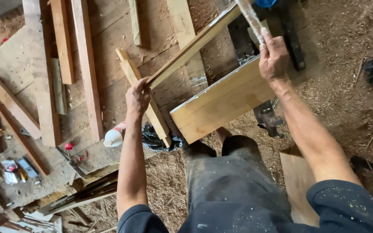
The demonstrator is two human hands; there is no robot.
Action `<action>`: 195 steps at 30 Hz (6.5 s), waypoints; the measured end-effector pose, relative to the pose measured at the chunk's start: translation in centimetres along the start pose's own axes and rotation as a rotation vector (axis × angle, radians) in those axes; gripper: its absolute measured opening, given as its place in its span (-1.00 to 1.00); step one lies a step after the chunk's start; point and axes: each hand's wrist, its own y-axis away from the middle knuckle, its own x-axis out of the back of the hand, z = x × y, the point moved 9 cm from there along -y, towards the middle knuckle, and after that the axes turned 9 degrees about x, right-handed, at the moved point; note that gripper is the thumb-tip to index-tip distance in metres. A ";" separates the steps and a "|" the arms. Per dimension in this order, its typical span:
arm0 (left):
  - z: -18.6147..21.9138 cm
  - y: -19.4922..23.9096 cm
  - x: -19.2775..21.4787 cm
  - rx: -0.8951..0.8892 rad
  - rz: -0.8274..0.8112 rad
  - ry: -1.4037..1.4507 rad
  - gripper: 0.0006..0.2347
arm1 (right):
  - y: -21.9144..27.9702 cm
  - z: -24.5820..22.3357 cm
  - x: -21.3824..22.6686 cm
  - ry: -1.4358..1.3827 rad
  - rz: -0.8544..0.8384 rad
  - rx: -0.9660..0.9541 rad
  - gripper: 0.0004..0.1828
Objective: Applying wood glue to the edges of multiple wooden panels and spreading it with a stick.
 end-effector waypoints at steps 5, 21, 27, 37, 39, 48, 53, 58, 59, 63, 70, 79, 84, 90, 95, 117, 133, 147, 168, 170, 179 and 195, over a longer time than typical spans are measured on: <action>-0.9 -0.1 -0.4 0.027 0.004 -0.010 -0.68 | 0.8 2.0 -1.7 0.029 -0.066 -0.035 -0.50; -2.4 0.1 -0.9 0.078 0.029 0.034 -0.72 | -1.6 10.0 3.0 0.124 -0.196 -0.198 -0.65; -1.9 0.1 -0.5 0.067 0.036 0.034 -0.71 | -0.5 3.6 0.1 0.058 -0.277 -0.009 -0.54; -1.1 0.3 0.0 0.033 0.046 0.061 -0.72 | -3.8 14.3 4.9 0.273 -0.155 -0.169 -0.57; -1.3 0.4 -0.1 0.030 0.047 0.036 -0.72 | -6.5 9.7 5.6 0.185 -0.159 -0.182 -0.72; -0.5 0.4 0.2 0.022 0.049 0.037 -0.74 | -2.6 16.0 5.7 0.205 -0.124 -0.154 -0.65; -1.3 0.2 -0.1 0.034 0.038 0.039 -0.75 | -4.9 7.3 5.7 -0.226 -0.160 -0.340 -0.58; -0.7 -0.1 0.3 0.018 0.039 0.024 -0.74 | -2.0 8.9 2.4 -0.739 -0.284 -0.770 -0.73; -0.8 -0.1 0.3 0.016 0.036 0.011 -0.75 | -1.7 9.6 2.3 -0.716 -0.306 -0.810 -0.75; -0.1 0.0 0.5 0.015 0.024 0.027 -0.72 | -1.6 12.8 3.4 -0.647 -0.228 -0.924 -0.78; 0.1 0.0 0.5 0.012 0.035 0.058 -0.72 | -2.8 10.6 3.9 -0.570 -0.318 -0.773 -0.64; 0.3 0.6 0.4 0.003 0.054 0.011 -0.73 | -1.0 14.6 3.0 -0.585 -0.146 -0.956 -0.91; 1.0 0.8 0.6 -0.012 0.087 0.020 -0.77 | -5.0 -5.4 0.3 -0.286 -0.550 -0.425 -0.68; -0.4 0.2 0.0 0.099 0.014 0.093 -0.67 | 0.0 -15.1 -6.1 -0.516 -0.475 -0.878 -0.77; -0.2 0.6 -0.1 0.030 -0.001 0.074 -0.72 | -2.0 -1.0 0.8 -0.438 -0.310 -0.794 -0.72; -1.8 0.4 -0.3 -0.101 0.196 0.378 -0.75 | 8.1 -15.9 -3.1 0.010 0.040 -0.255 -0.48; -3.7 0.8 -2.0 -0.160 0.276 0.426 -0.48 | 1.5 -25.9 -6.8 -0.126 -0.283 -0.258 -0.68; -25.8 23.5 -4.8 0.619 0.838 0.638 0.10 | 1.0 -38.0 -3.3 -0.487 -0.526 -0.210 -0.55; -5.8 22.0 13.5 -0.307 0.444 -0.013 -0.25 | -11.9 -54.2 10.4 0.400 -0.958 0.732 -0.89; -3.3 22.5 15.7 -0.325 0.508 -0.012 -0.39 | -12.6 -54.2 9.5 0.277 -1.014 0.579 -0.89; 2.1 23.2 16.7 -0.356 0.452 0.210 -0.43 | -13.0 -52.8 10.9 -0.574 -0.588 0.176 -0.71; 4.1 27.5 19.8 -0.401 0.880 0.003 -0.70 | -5.9 -45.4 6.7 -1.129 -0.943 -0.852 -0.85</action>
